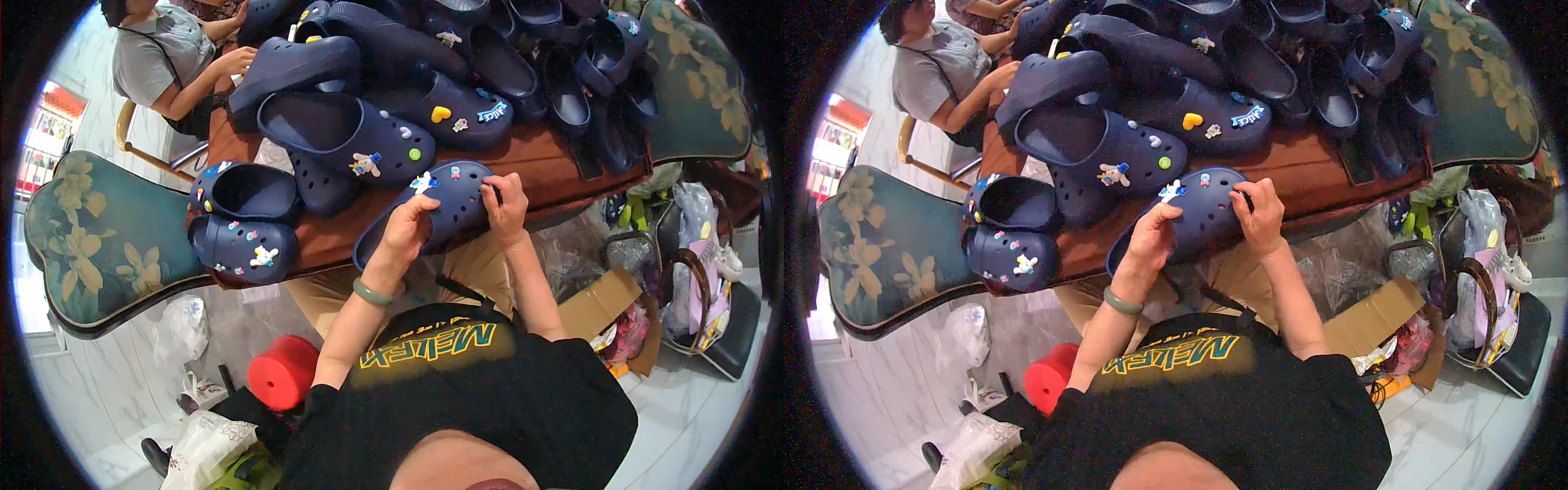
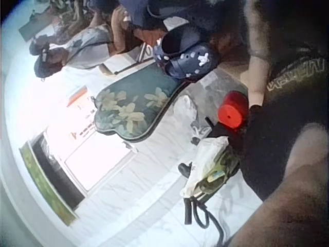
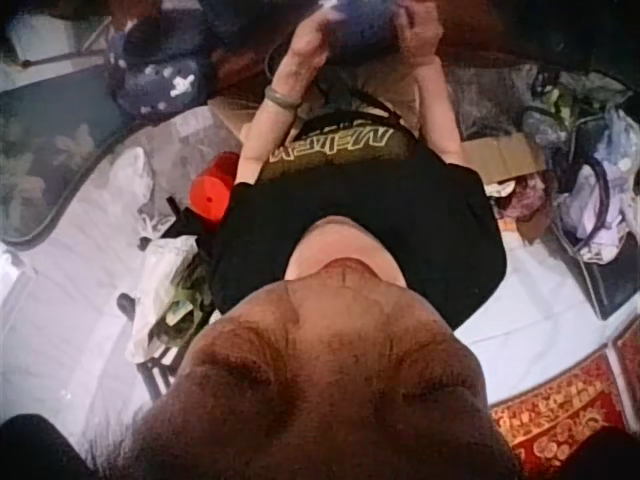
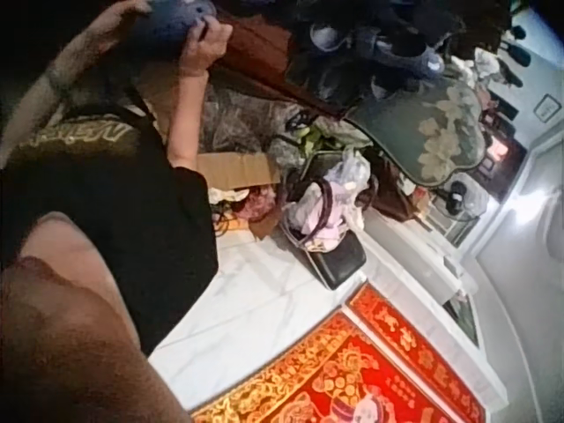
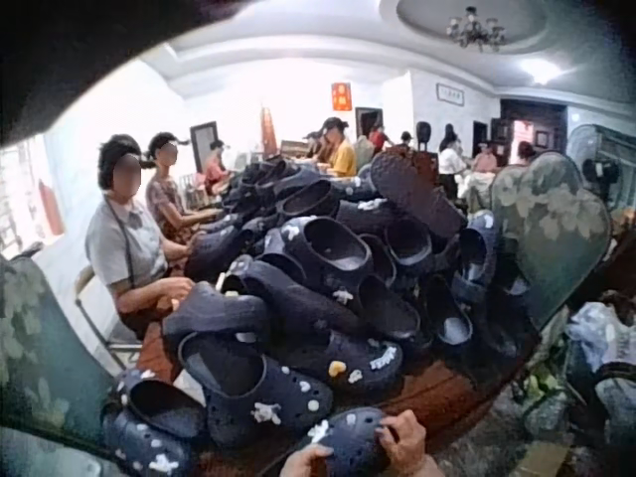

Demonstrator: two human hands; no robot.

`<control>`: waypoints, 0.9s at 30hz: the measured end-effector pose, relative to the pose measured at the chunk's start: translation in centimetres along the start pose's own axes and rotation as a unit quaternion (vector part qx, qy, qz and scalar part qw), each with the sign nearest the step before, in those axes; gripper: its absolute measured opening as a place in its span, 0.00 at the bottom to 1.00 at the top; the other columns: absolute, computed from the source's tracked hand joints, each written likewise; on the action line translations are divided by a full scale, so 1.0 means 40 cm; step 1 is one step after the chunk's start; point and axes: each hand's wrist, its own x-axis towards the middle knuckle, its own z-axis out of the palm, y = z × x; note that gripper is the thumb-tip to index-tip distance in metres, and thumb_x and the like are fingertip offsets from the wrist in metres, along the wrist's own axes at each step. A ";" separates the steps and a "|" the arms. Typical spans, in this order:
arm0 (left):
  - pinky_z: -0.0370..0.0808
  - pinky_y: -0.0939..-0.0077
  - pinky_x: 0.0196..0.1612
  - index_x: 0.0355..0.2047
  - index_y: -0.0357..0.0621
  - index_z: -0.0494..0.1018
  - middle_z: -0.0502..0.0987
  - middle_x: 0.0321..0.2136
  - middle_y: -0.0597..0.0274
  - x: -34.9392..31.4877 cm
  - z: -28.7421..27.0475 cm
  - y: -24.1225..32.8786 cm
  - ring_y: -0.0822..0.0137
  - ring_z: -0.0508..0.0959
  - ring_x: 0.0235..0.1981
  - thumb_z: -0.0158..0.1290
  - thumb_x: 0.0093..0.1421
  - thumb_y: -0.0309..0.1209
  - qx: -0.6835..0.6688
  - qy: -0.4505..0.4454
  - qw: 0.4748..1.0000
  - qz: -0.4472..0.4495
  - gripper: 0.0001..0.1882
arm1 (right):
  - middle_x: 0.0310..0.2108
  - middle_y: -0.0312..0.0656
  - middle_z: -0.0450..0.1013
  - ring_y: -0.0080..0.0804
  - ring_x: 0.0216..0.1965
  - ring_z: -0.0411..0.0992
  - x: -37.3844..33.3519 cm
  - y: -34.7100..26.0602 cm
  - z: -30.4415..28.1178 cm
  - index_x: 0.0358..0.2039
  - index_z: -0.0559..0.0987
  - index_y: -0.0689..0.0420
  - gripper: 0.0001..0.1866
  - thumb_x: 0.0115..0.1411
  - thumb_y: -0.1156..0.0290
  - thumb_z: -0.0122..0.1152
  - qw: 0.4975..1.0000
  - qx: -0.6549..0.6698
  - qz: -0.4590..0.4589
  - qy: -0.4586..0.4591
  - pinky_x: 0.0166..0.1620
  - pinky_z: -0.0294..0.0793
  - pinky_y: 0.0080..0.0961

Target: The worker is attaching small decorative charms to clogs at a manufacturing station.

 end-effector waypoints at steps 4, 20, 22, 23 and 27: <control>0.69 0.61 0.58 0.48 0.32 0.71 0.76 0.46 0.52 0.003 -0.016 -0.004 0.58 0.75 0.49 0.50 0.52 0.24 -0.031 -0.041 0.999 -0.011 0.21 | 0.24 0.35 0.66 0.26 0.20 0.63 0.043 0.014 0.002 0.32 0.72 0.57 0.08 0.64 0.67 0.57 0.985 0.119 0.126 0.026 0.25 0.63 0.20; 0.71 0.67 0.56 0.52 0.34 0.69 0.75 0.47 0.55 0.003 -0.045 -0.028 0.60 0.75 0.49 0.51 0.41 0.12 -0.056 -0.024 0.997 0.040 0.32 | 0.28 0.43 0.73 0.43 0.33 0.75 0.212 -0.073 -0.038 0.43 0.80 0.52 0.21 0.52 0.54 0.67 0.912 -0.087 -0.086 -0.392 0.35 0.73 0.35; 0.71 0.66 0.56 0.52 0.34 0.68 0.75 0.47 0.55 0.001 -0.049 -0.025 0.59 0.75 0.50 0.52 0.41 0.13 -0.076 -0.051 0.996 0.018 0.33 | 0.27 0.42 0.72 0.41 0.32 0.74 0.213 -0.071 -0.030 0.43 0.80 0.52 0.21 0.52 0.55 0.67 0.905 -0.109 -0.084 -0.402 0.34 0.73 0.35; 0.71 0.66 0.56 0.52 0.34 0.68 0.75 0.47 0.55 0.001 -0.051 -0.024 0.59 0.75 0.50 0.52 0.41 0.13 -0.068 -0.032 0.997 0.006 0.33 | 0.26 0.40 0.72 0.40 0.29 0.75 0.204 -0.069 -0.022 0.40 0.81 0.50 0.16 0.53 0.58 0.67 0.919 -0.089 -0.083 -0.375 0.31 0.73 0.34; 0.71 0.66 0.56 0.51 0.33 0.69 0.75 0.47 0.54 0.009 -0.059 -0.025 0.59 0.75 0.50 0.51 0.40 0.12 -0.076 -0.033 0.997 0.006 0.32 | 0.25 0.38 0.73 0.39 0.25 0.76 0.154 -0.062 0.029 0.29 0.79 0.50 0.04 0.56 0.65 0.64 0.956 -0.117 -0.172 -0.208 0.25 0.74 0.33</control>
